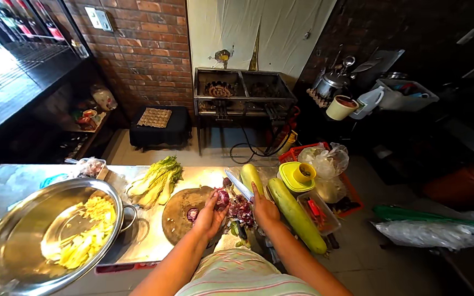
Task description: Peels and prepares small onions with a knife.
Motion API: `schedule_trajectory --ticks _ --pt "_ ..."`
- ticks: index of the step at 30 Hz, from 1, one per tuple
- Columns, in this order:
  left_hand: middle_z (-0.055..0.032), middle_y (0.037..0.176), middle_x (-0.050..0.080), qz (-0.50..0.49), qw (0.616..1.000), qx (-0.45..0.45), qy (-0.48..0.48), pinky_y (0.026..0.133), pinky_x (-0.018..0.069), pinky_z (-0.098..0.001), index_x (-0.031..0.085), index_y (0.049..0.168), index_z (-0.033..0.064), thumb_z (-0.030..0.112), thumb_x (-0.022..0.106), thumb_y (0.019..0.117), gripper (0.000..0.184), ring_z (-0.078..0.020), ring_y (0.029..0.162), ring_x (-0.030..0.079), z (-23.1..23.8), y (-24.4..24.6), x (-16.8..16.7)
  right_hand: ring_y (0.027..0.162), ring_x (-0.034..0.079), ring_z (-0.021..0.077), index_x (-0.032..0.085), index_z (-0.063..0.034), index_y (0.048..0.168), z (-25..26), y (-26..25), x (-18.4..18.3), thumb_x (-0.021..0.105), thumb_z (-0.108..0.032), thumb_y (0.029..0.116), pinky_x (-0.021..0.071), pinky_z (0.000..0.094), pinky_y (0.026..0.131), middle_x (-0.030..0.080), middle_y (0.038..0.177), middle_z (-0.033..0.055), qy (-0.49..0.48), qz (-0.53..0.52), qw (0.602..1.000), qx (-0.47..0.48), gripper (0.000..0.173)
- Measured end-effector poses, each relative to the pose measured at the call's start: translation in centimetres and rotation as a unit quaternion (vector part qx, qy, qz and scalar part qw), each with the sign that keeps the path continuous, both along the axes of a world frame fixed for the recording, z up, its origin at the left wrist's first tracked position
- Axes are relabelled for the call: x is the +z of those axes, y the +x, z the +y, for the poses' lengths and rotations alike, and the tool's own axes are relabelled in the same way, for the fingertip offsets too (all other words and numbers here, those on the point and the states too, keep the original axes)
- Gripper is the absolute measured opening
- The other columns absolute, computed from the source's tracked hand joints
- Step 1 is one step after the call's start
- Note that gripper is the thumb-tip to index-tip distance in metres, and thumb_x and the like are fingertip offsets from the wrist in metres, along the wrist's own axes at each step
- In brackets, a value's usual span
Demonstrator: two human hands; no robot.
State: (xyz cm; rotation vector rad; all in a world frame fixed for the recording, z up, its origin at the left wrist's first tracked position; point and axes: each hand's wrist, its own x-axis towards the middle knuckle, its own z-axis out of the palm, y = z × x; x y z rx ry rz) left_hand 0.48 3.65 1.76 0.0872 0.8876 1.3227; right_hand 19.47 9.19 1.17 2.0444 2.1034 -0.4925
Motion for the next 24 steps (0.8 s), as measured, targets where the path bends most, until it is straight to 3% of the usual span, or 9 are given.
schedule_trajectory --ticks 2,5,8,11,14,16,18,21,24 --pt "-0.0155 0.136 0.057 0.003 1.0 -0.006 0.013 0.097 0.0553 -0.0363 0.04 0.15 0.0057 0.025 0.041 0.1116 0.043 -0.0237 0.114 0.064 0.0 -0.2 0.1 0.102 0.071 0.0368 0.002 -0.0326 0.166 0.3 0.2 -0.8 0.044 -0.015 0.1053 0.0572 0.0544 0.084 0.068 0.123 0.0171 0.006 -0.008 1.0 -0.008 0.076" --pt "-0.0174 0.133 0.059 -0.031 0.999 -0.02 0.027 0.098 0.0544 -0.0372 0.042 0.148 0.0019 0.024 0.032 0.113 0.042 -0.0252 0.114 0.065 -0.2 -0.4 1.1 0.101 0.072 0.0358 0.006 -0.0282 0.167 0.4 0.7 -1.4 0.047 -0.033 0.1079 0.0575 0.0525 0.084 0.069 0.121 0.0169 0.03 -0.001 1.0 -0.004 0.072" --pt "-0.0178 0.146 0.051 -0.053 0.992 -0.074 0.09 0.105 0.0508 -0.0359 0.029 0.157 0.0026 0.008 0.027 0.1066 0.05 -0.0242 0.122 0.061 -0.5 -1.1 1.1 0.107 0.069 0.0364 0.009 -0.0275 0.167 0.3 0.9 -0.6 0.063 -0.05 0.0982 0.0563 0.052 0.089 0.065 0.129 0.0185 0.033 0.019 0.999 -0.005 0.09" --pt "-0.0144 0.158 0.041 -0.005 0.976 -0.146 0.161 0.109 0.0489 -0.0331 0.018 0.162 0.0069 0.0 0.042 0.105 0.062 -0.0206 0.132 0.056 -0.7 -2.0 0.7 0.111 0.066 0.0377 0.028 -0.0339 0.163 -0.2 1.3 0.8 0.062 -0.061 0.0949 0.054 0.0564 0.092 0.065 0.129 0.0192 0.048 0.154 0.987 -0.009 0.081" --pt "-0.0122 0.157 0.043 0.039 0.961 -0.199 0.187 0.108 0.0503 -0.0324 0.015 0.163 0.0084 0.007 0.052 0.1039 0.07 -0.019 0.13 0.058 -0.9 -2.7 1.0 0.112 0.064 0.0278 0.053 -0.0303 0.152 -1.1 1.2 2.6 0.064 -0.055 0.0953 0.0519 0.0476 0.097 0.067 0.125 0.0142 0.089 0.354 0.93 0.031 0.063" --pt "-0.0129 0.149 0.052 0.04 0.955 -0.22 0.196 0.106 0.0523 -0.0347 0.018 0.162 0.0074 0.017 0.057 0.1032 0.071 -0.0206 0.124 0.062 -1.0 -3.0 0.9 0.109 0.064 0.0202 0.058 -0.0249 0.148 -1.6 0.7 3.9 0.071 -0.05 0.0924 0.0531 0.0392 0.097 0.068 0.121 0.0117 0.104 0.448 0.884 0.08 0.062" --pt "-0.0143 0.138 0.061 0.025 0.952 -0.226 0.207 0.106 0.0536 -0.038 0.028 0.155 0.0023 0.032 0.061 0.1021 0.069 -0.0233 0.12 0.066 -1.2 -2.9 0.7 0.097 0.062 0.0149 0.061 -0.0246 0.145 -1.9 0.0 5.0 0.074 -0.05 0.0901 0.0534 0.0341 0.089 0.068 0.108 0.008 0.106 0.479 0.863 0.121 0.062" --pt "-0.0126 0.12 0.07 0.0 0.959 -0.212 0.187 0.102 0.0557 -0.0369 0.046 0.134 -0.0005 0.039 0.066 0.0987 0.057 -0.0212 0.11 0.07 -1.5 -2.3 1.1 0.099 0.063 0.0154 0.062 -0.0265 0.144 -2.4 -0.7 6.4 0.074 -0.049 0.0906 0.0531 0.0358 0.091 0.069 0.111 0.0074 0.081 0.465 0.868 0.151 0.059" --pt "-0.0091 0.113 0.072 -0.012 0.954 -0.22 0.204 0.099 0.0566 -0.0322 0.052 0.127 0.0018 0.044 0.067 0.0971 0.054 -0.0165 0.105 0.071 -1.5 -2.0 1.2 0.102 0.063 0.0144 0.063 -0.0281 0.143 -2.8 -1.0 6.7 0.073 -0.05 0.0913 0.0528 0.035 0.092 0.069 0.115 0.0061 0.071 0.456 0.874 0.152 0.057"
